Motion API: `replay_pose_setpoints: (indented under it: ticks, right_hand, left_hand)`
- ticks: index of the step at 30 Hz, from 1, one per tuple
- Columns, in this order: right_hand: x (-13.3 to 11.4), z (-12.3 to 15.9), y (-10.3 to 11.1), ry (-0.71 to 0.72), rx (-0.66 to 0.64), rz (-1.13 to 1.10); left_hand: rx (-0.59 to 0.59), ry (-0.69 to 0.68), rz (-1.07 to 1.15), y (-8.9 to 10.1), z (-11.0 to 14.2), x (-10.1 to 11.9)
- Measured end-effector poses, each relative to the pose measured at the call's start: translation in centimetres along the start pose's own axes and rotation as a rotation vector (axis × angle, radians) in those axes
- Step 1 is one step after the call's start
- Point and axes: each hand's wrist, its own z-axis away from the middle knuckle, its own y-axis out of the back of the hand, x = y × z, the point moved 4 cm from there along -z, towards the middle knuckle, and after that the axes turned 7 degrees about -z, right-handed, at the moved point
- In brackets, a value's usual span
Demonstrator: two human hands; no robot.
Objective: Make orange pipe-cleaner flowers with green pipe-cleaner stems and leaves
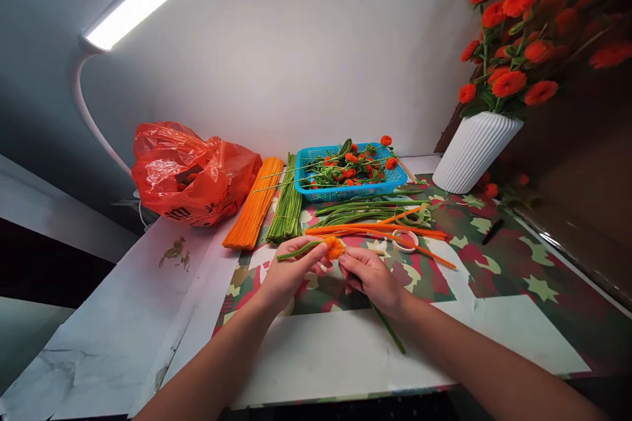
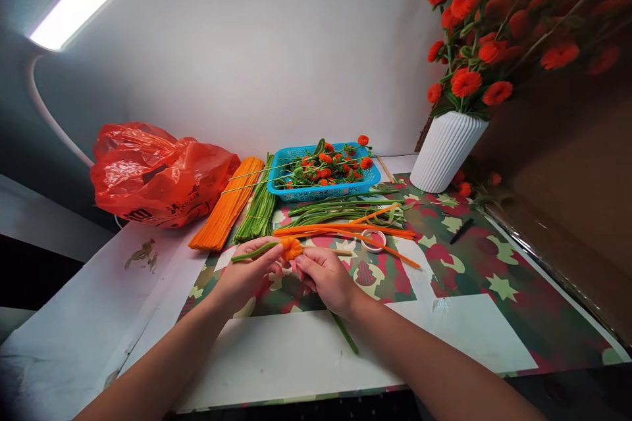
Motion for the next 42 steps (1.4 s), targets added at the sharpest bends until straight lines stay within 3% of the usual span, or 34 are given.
replay_pose_setpoints:
  ticks: [3, 9, 12, 15, 19, 23, 30, 35, 42]
  right_hand:
    - [-2.2, 0.4, 0.8, 0.203, 0.122, 0.338]
    - [-4.4, 1.3, 0.3, 0.594, -0.04, 1.078]
    - [-4.6, 1.5, 0.1, 0.68, -0.029, 1.233]
    - [-4.7, 1.5, 0.4, 0.63, 0.029, 1.062]
    - [-4.6, 1.2, 0.8, 0.43, 0.052, 0.724]
    - [-4.3, 0.8, 1.1, 0.281, 0.056, 0.52]
    - [-2.4, 0.4, 0.7, 0.058, 0.011, 0.129]
    - [-1.6, 0.4, 0.6, -0.019, 0.042, 0.194]
    - [-2.5, 0.4, 0.9, 0.082, 0.085, 0.31]
  left_hand:
    - [-0.015, 0.062, 0.177, -0.3, 0.0, -0.1]
    - [-0.108, 0.139, 0.318, -1.2, 0.4, -0.4]
    - [-0.066, 0.108, 0.299, -1.0, 0.3, -0.4]
    - [-0.029, 0.066, 0.312, -0.8, 0.1, -0.2]
    - [-0.036, 0.073, 0.337, -0.8, 0.2, -0.3]
    - [-0.034, 0.067, 0.333, -0.7, 0.3, -0.3]
    - [0.099, 0.059, 0.312, -0.6, 0.0, -0.7]
    - [0.174, 0.023, 0.172, -0.4, 0.3, -0.7]
    - [0.135, -0.094, -0.126, -0.4, 1.0, 1.2]
